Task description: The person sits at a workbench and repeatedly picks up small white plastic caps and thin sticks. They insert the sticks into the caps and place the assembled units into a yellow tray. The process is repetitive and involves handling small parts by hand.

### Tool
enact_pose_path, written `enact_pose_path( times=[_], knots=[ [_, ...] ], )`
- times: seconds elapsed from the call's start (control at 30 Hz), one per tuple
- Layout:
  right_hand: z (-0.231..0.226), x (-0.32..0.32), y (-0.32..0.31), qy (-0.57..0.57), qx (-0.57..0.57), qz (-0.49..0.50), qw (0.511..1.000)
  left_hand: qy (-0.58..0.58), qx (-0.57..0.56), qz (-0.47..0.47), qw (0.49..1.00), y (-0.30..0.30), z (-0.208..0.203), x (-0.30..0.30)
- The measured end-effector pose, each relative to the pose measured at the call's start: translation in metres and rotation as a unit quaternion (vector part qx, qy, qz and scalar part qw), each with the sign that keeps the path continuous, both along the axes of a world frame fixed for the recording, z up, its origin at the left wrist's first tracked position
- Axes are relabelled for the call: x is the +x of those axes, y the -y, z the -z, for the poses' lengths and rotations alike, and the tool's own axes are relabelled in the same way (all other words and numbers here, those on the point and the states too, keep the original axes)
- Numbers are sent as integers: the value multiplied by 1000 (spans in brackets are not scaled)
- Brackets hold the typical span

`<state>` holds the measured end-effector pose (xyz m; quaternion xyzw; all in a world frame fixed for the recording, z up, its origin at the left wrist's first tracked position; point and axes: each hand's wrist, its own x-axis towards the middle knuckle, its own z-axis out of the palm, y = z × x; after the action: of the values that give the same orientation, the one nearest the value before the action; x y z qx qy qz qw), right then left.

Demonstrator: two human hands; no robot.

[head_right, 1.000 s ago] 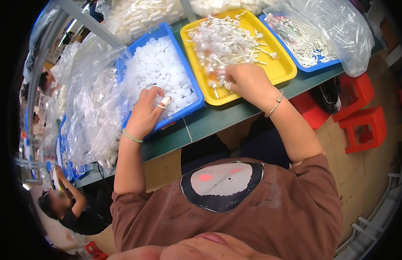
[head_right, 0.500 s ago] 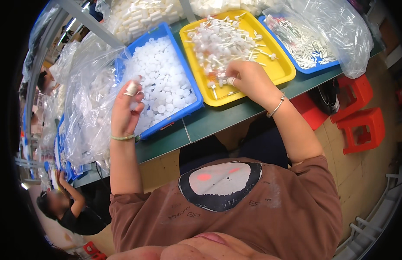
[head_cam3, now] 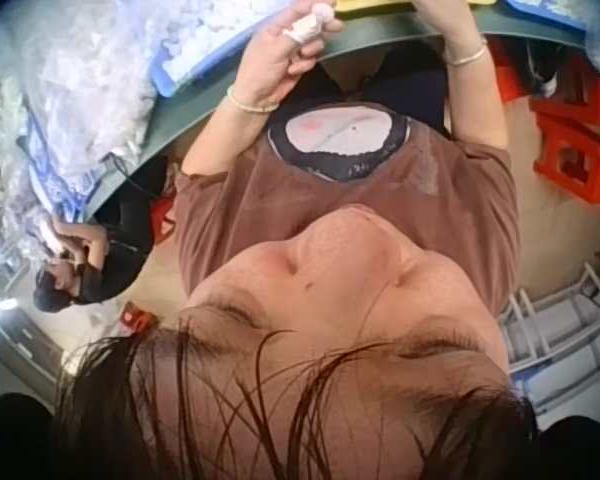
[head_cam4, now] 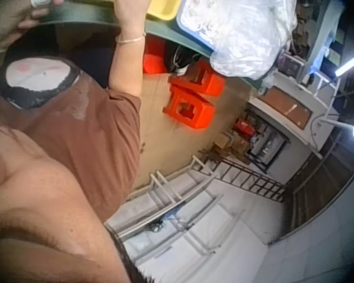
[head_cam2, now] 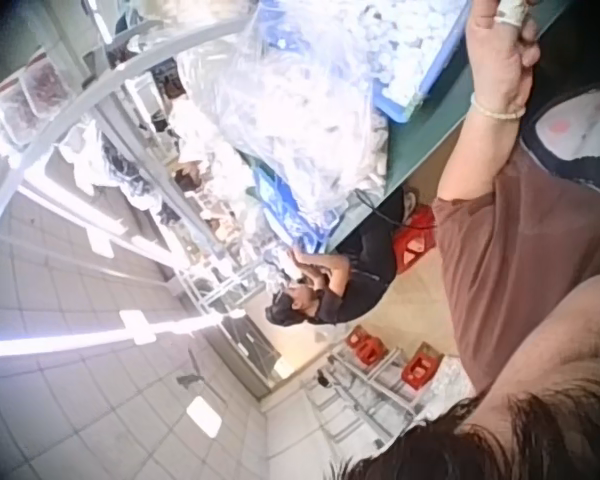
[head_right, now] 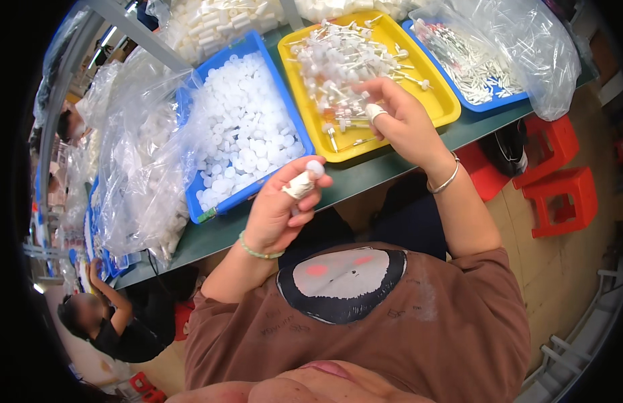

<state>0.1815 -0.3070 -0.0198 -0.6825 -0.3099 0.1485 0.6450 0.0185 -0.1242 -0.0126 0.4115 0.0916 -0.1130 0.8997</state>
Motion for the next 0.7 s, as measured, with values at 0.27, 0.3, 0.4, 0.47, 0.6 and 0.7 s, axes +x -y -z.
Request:
enact_pose_path(
  times=[0.27,0.3,0.4,0.47,0.6,0.7],
  knots=[
    [9,-19,7,86,-1,23,996,-106,-109,-21,988,22,24,20],
    [6,-25,9,101,-23,29,994,-102,-128,-23,986,21,26,20],
    [3,-44,12,167,-62,66,982,-76,-154,-19,985,22,33,19],
    [5,-52,14,181,-33,78,980,-40,-130,-2,991,27,34,17],
    [5,-63,17,201,-24,105,974,2,5,-23,1000,31,34,16],
    [11,-66,17,248,-22,96,964,38,126,-44,990,32,33,13]
  ],
)
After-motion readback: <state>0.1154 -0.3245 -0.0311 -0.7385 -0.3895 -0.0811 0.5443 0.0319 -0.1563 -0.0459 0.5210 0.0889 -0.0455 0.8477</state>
